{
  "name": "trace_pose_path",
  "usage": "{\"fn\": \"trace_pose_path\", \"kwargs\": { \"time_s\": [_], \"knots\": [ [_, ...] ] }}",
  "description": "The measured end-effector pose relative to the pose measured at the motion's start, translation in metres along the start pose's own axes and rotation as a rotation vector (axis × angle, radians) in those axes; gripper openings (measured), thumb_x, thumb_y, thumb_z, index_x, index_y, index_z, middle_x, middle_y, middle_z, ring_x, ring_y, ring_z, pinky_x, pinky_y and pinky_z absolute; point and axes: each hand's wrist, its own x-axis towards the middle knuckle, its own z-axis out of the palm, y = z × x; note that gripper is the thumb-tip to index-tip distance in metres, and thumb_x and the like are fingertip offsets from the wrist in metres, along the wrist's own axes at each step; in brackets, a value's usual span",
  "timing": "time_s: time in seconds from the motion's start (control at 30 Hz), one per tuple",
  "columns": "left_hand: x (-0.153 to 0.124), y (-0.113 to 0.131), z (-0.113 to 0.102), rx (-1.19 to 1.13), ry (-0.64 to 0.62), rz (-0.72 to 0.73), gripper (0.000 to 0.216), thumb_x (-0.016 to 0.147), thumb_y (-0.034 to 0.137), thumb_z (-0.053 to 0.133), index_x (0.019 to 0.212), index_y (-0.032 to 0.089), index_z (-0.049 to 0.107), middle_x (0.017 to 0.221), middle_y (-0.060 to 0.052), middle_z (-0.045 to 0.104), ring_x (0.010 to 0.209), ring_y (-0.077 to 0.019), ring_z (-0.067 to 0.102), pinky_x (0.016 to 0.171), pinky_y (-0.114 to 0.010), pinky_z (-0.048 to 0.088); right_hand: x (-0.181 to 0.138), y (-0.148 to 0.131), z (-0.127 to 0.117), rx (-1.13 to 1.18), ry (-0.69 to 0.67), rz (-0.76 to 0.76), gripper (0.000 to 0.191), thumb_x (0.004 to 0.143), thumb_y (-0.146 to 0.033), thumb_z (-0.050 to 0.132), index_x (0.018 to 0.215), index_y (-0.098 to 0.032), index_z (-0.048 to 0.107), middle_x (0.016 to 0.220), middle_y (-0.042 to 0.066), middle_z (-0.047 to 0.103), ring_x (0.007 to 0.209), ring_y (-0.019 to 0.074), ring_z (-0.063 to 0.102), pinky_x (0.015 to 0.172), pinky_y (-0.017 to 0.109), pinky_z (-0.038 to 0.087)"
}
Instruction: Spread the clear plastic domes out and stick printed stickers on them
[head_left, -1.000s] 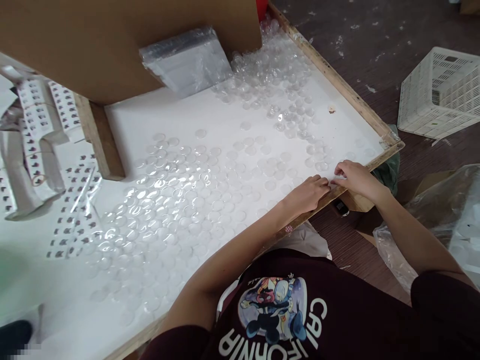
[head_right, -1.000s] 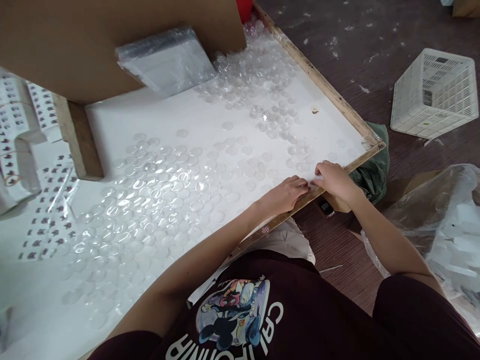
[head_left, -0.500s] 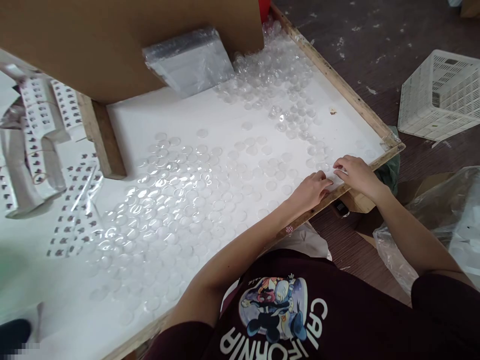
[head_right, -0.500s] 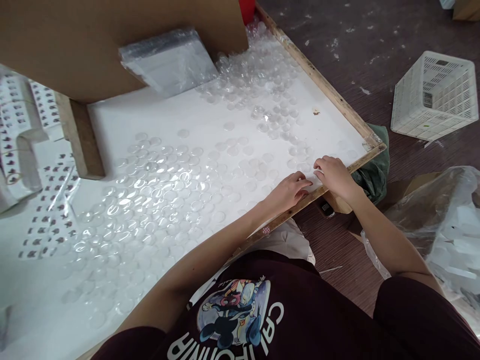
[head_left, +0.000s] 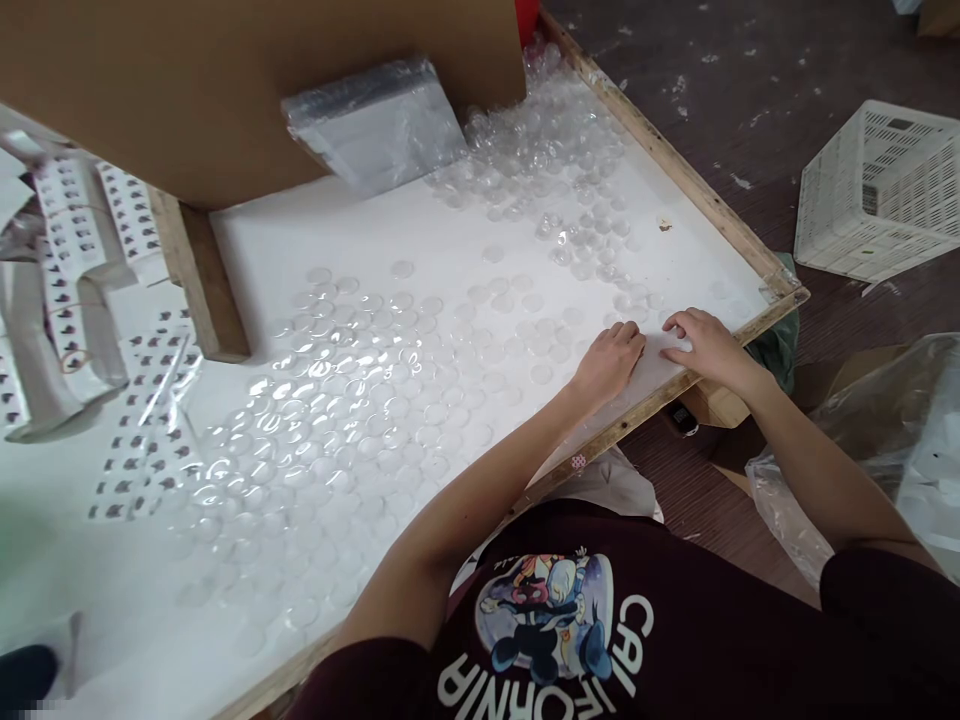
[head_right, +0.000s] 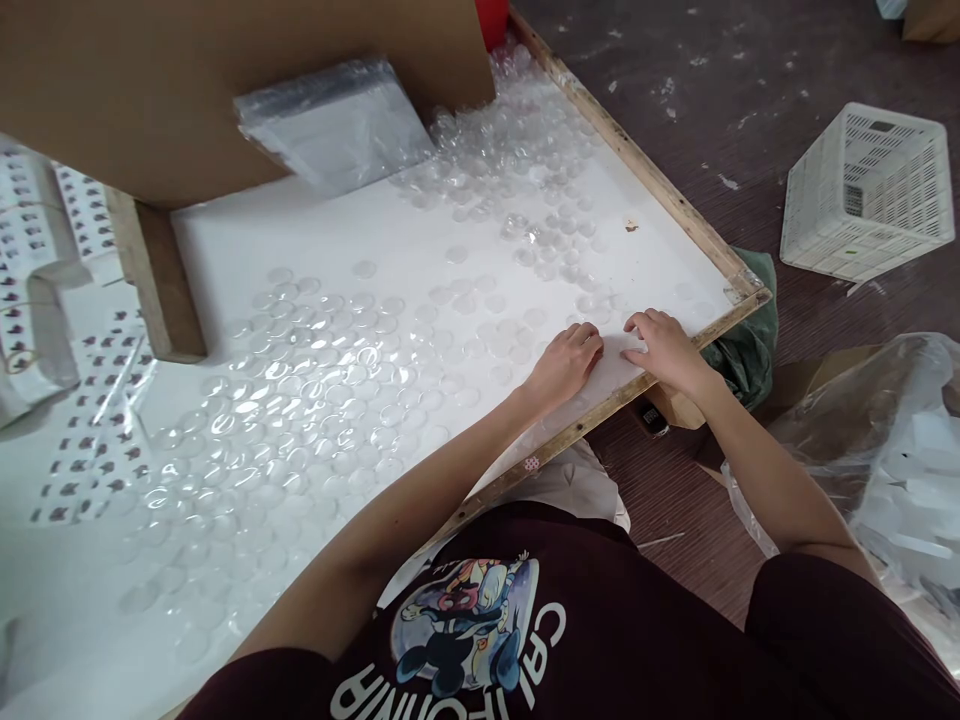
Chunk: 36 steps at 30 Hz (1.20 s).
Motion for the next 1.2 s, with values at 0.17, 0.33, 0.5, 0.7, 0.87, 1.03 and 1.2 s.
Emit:
{"fn": "trace_pose_path", "kwargs": {
  "time_s": [0.17,0.33,0.5,0.7,0.87,1.03,1.2],
  "knots": [
    [0.005,0.009,-0.007,-0.520,-0.042,-0.260,0.012,0.096,0.011,0.048,0.094,0.017,0.059,0.087,-0.006,0.069,0.077,-0.0181,0.062,0.069,-0.030,0.046,0.001,0.008,-0.002,0.016,0.090,0.027,0.020,0.089,-0.034,0.062,0.105,-0.023,0.061,0.099,0.010,0.062,0.092,0.0295,0.062,0.081,0.042,0.048],
    [0.010,0.014,-0.010,-0.654,-0.071,-0.438,0.011,0.091,0.010,0.054,0.087,0.018,0.060,0.083,-0.004,0.071,0.074,-0.0164,0.063,0.067,-0.027,0.045,0.018,0.008,0.010,-0.038,0.159,-0.038,0.018,0.088,-0.027,0.062,0.106,-0.022,0.062,0.112,0.014,0.063,0.108,0.0339,0.060,0.093,0.047,0.047],
    [0.002,0.010,-0.011,-0.377,0.015,-0.304,0.013,0.095,0.015,0.053,0.102,0.017,0.063,0.106,-0.009,0.070,0.091,-0.0219,0.066,0.078,-0.033,0.050,0.023,0.011,0.012,-0.004,0.104,-0.010,0.014,0.090,-0.020,0.054,0.098,-0.021,0.065,0.099,0.012,0.068,0.094,0.0298,0.064,0.087,0.045,0.047],
    [0.024,-0.015,-0.013,-0.024,0.153,-0.105,0.033,0.094,0.008,0.049,0.125,0.015,0.058,0.136,-0.016,0.060,0.123,-0.0300,0.054,0.098,-0.043,0.047,0.024,0.013,0.002,-0.010,0.144,0.070,0.020,0.087,-0.026,0.060,0.105,-0.021,0.067,0.102,0.012,0.068,0.095,0.0311,0.063,0.088,0.046,0.045],
    [0.054,-0.031,-0.006,0.105,0.078,-0.009,0.030,0.098,0.007,0.044,0.118,0.014,0.065,0.118,-0.014,0.070,0.116,-0.0293,0.060,0.095,-0.044,0.046,0.046,0.005,0.008,-0.093,0.214,-0.040,0.023,0.089,-0.024,0.055,0.109,-0.021,0.066,0.118,0.016,0.066,0.111,0.0367,0.056,0.092,0.050,0.040],
    [0.059,-0.040,-0.005,0.115,0.139,-0.020,0.028,0.100,0.011,0.045,0.098,0.016,0.072,0.099,-0.011,0.074,0.102,-0.0283,0.064,0.089,-0.043,0.047,0.059,0.010,0.012,-0.073,0.149,-0.024,0.020,0.091,-0.022,0.049,0.097,-0.021,0.068,0.103,0.014,0.071,0.099,0.0330,0.062,0.093,0.050,0.038],
    [0.039,-0.057,-0.018,-0.051,0.323,-0.089,0.033,0.100,0.009,0.042,0.108,0.019,0.072,0.109,-0.011,0.072,0.100,-0.0239,0.065,0.083,-0.037,0.052,0.053,0.029,0.003,0.022,0.192,0.098,0.027,0.088,-0.025,0.057,0.115,-0.022,0.062,0.098,0.010,0.069,0.088,0.0282,0.063,0.089,0.047,0.041]
  ]
}}
